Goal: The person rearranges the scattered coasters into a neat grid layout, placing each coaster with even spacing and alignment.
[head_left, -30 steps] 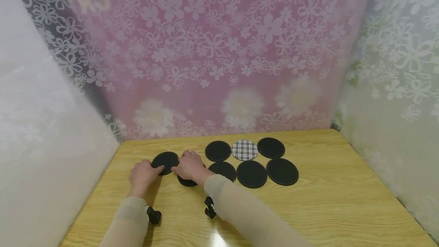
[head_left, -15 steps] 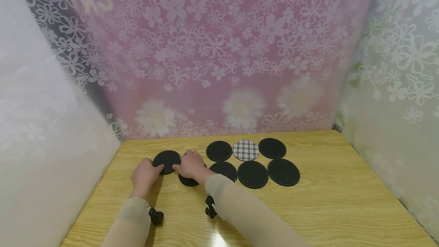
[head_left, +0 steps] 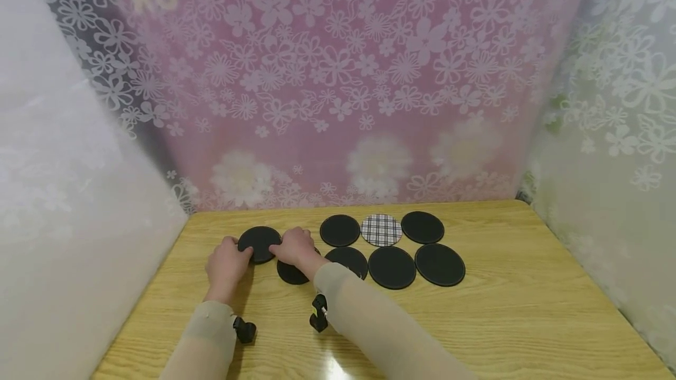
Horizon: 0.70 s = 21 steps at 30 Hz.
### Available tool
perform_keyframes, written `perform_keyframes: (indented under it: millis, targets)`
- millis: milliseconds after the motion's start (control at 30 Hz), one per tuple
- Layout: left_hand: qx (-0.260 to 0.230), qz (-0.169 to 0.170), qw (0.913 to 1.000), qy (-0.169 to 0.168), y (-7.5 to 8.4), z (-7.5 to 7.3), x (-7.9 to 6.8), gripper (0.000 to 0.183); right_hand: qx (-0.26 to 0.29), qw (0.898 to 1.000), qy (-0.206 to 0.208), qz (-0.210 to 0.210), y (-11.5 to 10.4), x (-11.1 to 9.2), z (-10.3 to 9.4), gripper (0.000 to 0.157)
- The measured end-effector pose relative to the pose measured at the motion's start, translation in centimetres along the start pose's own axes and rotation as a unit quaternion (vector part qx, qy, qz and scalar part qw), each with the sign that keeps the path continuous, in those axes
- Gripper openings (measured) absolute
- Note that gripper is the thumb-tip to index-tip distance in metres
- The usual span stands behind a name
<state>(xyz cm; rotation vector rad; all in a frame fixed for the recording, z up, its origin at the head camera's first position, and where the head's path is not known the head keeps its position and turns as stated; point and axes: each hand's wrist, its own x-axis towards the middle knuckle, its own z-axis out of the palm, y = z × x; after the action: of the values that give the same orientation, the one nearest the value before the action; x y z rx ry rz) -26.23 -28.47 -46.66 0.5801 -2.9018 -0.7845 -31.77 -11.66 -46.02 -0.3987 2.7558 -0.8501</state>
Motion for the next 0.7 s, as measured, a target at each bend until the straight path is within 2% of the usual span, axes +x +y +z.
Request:
perform_keyframes:
  millis: [200,367,533,700]
  targets:
    - [0.010,-0.001,1.0000,0.001,0.15,0.09,0.04,0.052,-0.036,0.999,0.009,-0.002,0.09,-0.11,-0.09,0.043]
    - [0.016,-0.001,0.9999,0.003,-0.05,0.42,0.11,0.052,-0.041,0.999,0.005,0.002,0.02,-0.08,-0.32,0.031]
    - [0.012,-0.001,0.9999,0.006,-0.16,0.40,0.10,0.051,-0.014,1.000,0.002,0.007,0.01,-0.11,-0.39,0.033]
    - [-0.003,-0.003,1.0000,0.009,-0.23,0.19,0.10,0.052,0.042,0.999,0.017,0.002,0.05,0.05,-0.45,0.035]
